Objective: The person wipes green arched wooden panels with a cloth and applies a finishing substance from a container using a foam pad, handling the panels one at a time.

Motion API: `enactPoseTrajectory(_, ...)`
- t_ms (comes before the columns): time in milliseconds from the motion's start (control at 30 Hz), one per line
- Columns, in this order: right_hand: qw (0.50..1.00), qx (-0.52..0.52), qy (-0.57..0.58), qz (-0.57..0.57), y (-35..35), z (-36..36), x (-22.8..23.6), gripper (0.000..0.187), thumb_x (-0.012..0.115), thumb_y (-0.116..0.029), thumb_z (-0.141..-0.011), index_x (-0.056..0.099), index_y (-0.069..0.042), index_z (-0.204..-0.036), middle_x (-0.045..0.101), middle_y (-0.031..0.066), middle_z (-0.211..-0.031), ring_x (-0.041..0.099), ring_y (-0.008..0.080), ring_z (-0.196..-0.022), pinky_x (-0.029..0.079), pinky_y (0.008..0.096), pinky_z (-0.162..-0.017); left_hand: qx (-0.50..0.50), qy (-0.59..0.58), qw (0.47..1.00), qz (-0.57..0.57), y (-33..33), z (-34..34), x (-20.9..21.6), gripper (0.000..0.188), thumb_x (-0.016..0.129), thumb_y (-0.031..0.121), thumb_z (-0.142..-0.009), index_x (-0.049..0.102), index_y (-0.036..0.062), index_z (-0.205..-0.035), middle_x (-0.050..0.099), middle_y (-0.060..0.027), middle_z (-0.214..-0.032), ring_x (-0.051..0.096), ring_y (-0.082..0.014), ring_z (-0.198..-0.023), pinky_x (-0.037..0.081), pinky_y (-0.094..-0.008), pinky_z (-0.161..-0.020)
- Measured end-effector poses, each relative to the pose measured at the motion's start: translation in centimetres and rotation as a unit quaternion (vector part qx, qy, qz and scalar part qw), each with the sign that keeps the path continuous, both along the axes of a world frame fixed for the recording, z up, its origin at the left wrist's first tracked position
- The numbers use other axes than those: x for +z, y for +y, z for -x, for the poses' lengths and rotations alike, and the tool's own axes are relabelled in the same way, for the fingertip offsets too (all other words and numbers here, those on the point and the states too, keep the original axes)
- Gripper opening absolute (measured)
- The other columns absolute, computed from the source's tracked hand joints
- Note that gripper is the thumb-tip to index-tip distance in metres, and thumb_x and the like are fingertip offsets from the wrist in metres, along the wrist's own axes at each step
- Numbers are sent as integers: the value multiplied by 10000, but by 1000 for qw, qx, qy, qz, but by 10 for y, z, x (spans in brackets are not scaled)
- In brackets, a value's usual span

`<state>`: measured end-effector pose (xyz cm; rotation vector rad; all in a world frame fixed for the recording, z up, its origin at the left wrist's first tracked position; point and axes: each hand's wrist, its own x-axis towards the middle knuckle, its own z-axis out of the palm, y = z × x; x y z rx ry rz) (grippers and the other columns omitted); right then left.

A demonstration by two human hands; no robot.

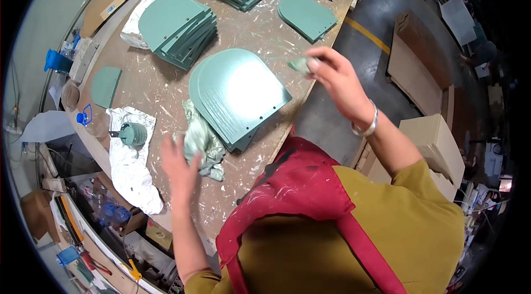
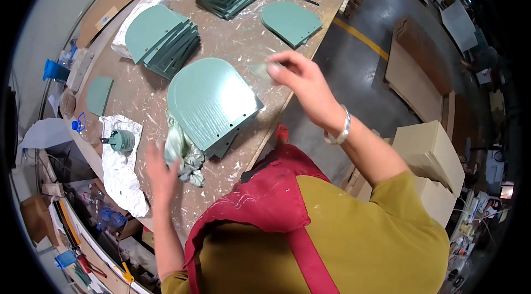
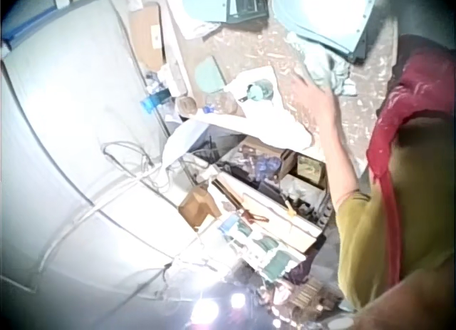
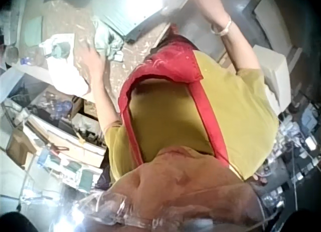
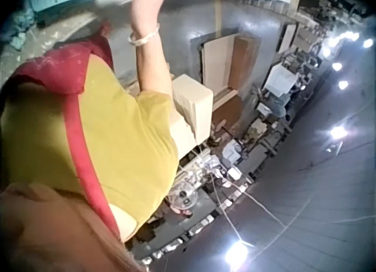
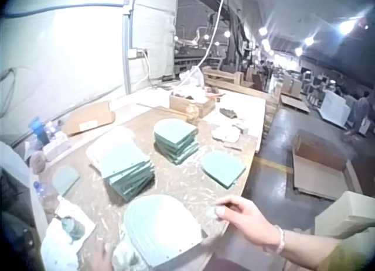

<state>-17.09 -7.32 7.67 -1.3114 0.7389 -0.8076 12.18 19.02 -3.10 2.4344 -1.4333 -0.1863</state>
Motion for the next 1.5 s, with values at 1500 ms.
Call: enactPoseTrajectory(1500,955,87,-206,-193,42,-124,-39,209,561,-237,-980,589,-55,-1078,643,43,-1076,570,133,-978,438,318,-908,-46,22,983,179,-87,51,62,407,658,150,-874,577,-23,-1234,593,-205,-1017,567,-393,-1022,449,-446,-935)
